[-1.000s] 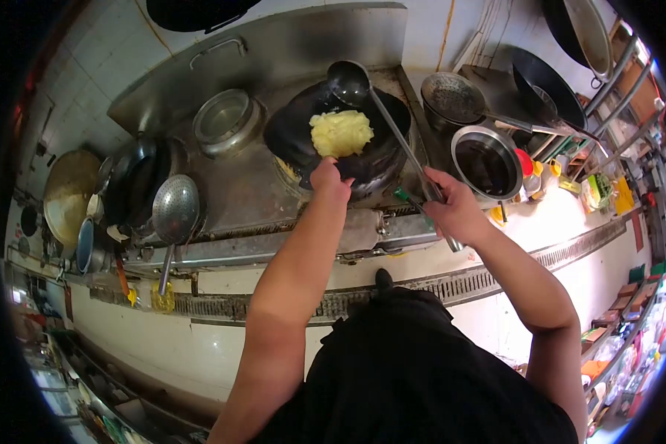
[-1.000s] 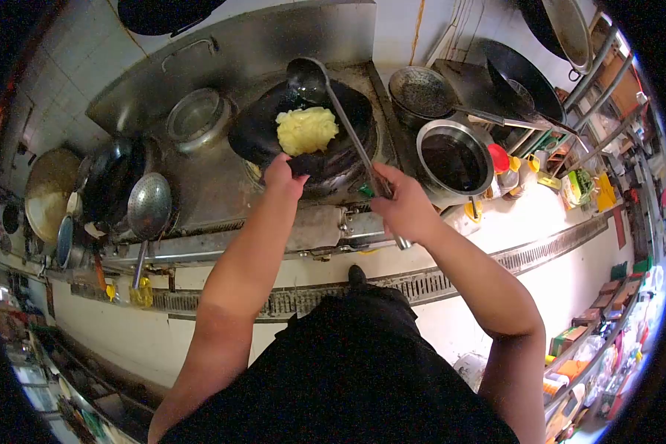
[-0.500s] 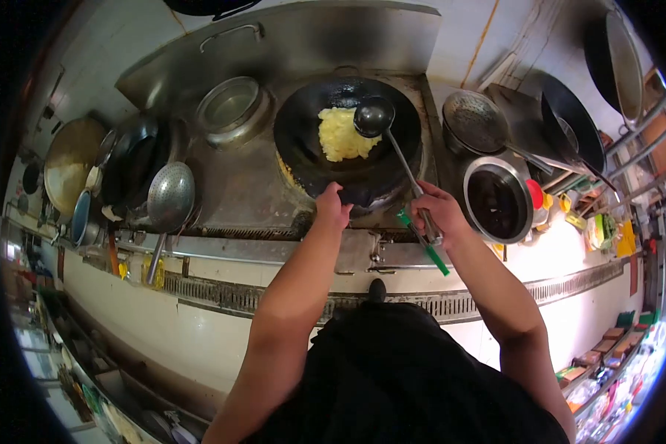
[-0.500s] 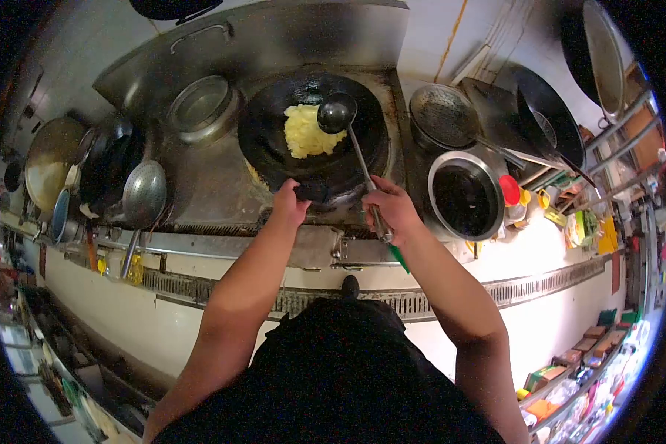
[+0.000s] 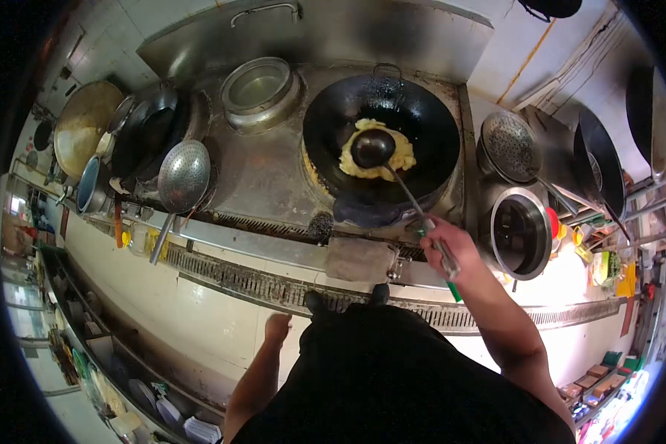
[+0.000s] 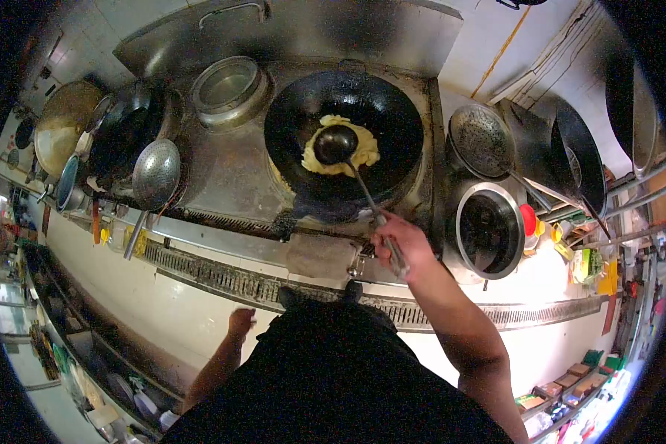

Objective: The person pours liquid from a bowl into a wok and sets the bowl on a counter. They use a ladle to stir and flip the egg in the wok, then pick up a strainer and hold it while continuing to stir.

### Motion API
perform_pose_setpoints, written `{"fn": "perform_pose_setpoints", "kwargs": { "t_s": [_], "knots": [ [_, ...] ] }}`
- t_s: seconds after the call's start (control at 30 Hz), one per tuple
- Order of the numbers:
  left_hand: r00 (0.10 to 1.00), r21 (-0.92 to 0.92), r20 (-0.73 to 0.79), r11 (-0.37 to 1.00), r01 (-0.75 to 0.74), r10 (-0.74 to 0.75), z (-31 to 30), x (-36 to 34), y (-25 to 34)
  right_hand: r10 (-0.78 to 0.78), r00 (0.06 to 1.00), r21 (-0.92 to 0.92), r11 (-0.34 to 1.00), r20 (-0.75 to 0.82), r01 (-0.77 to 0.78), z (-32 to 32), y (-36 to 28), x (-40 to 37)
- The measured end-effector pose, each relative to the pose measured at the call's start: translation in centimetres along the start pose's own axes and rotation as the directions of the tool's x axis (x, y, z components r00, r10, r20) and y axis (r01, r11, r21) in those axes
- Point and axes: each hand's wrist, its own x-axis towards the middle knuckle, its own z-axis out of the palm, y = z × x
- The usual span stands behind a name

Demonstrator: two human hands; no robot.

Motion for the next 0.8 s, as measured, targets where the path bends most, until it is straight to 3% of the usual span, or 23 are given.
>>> {"fn": "perform_pose_setpoints", "kwargs": {
  "t_s": [0.03,0.07,0.1,0.17,0.2,0.23,0.3,0.33,0.37,0.4,0.43,0.47,0.5,0.6,0.67,0.7,0.77,0.8],
  "knots": [
    [0.843,0.109,0.102,0.848,0.519,-0.529,-1.6,-2.0,2.5,0.008,1.000,0.060,0.998,0.024,-0.009,0.1,0.2,1.2],
    [0.891,0.497,0.210,0.829,0.258,-0.403,-1.7,-2.9,-2.2,-0.035,0.999,0.078,0.996,0.018,0.034,0.2,0.5,2.8],
    [0.881,0.760,0.358,0.645,-0.082,-0.310,-2.0,-4.1,-7.9,-0.045,0.999,0.086,0.995,0.011,0.044,0.5,0.9,4.2],
    [0.772,0.751,0.490,0.646,-0.138,-0.405,-4.2,-5.3,-12.4,-0.172,0.985,0.136,0.975,-0.027,0.174,1.5,1.9,6.1],
    [0.738,0.485,0.473,0.842,0.239,-0.481,-4.6,-4.6,-16.7,-0.188,0.982,0.170,0.968,0.006,0.184,1.8,2.6,6.4],
    [0.737,0.484,0.481,0.845,0.229,-0.475,-5.6,-4.3,-14.4,-0.196,0.981,0.169,0.967,-0.002,0.193,2.6,3.3,5.8],
    [0.926,0.568,0.358,0.814,-0.118,-0.116,-9.2,-2.8,-5.5,-0.168,0.976,0.208,0.958,-0.141,0.195,4.7,5.1,3.4],
    [0.938,0.123,0.144,0.946,0.300,-0.316,-9.1,-2.0,-7.2,-0.139,0.973,0.184,0.968,-0.182,0.172,5.4,6.0,2.4],
    [0.915,0.404,0.232,0.889,0.218,-0.330,-10.5,0.0,-6.4,-0.140,0.971,0.184,0.967,-0.195,0.177,6.1,6.8,1.8],
    [0.970,0.183,0.157,0.970,0.158,-0.188,-10.3,1.2,-10.9,-0.131,0.984,0.184,0.971,-0.124,0.152,6.6,7.3,1.4],
    [0.961,0.247,0.080,0.939,0.238,-0.265,-10.5,2.6,-11.2,-0.120,0.991,0.182,0.975,-0.050,0.127,7.0,7.8,1.1],
    [0.959,0.121,0.028,0.953,0.276,-0.282,-11.2,3.0,-10.3,-0.119,0.991,0.181,0.975,-0.061,0.128,7.1,7.8,1.6],
    [0.984,0.115,0.168,0.993,0.040,-0.059,-11.2,4.9,-14.9,-0.126,0.988,0.196,0.970,-0.091,0.142,6.9,7.3,3.0],
    [0.989,0.124,0.126,0.988,-0.089,0.073,-12.3,5.9,-12.0,-0.178,0.972,0.231,0.950,-0.155,0.211,6.3,5.9,7.0],
    [0.983,0.017,0.036,0.983,0.180,-0.181,-12.8,5.0,-7.8,-0.211,0.964,0.199,0.950,-0.162,0.241,6.6,6.0,6.5],
    [0.983,0.005,0.027,0.983,0.183,-0.183,-12.7,4.1,-6.0,-0.240,0.955,0.175,0.947,-0.173,0.270,6.5,6.3,6.1],
    [0.896,-0.257,-0.034,0.870,0.419,-0.442,-12.5,2.8,-3.0,-0.229,0.957,0.189,0.947,-0.176,0.261,5.6,7.4,4.3],
    [0.995,0.035,0.004,0.995,0.097,-0.097,-10.5,3.5,-13.2,-0.153,0.978,0.189,0.966,-0.138,0.178,5.9,7.6,2.6]
  ]
}}
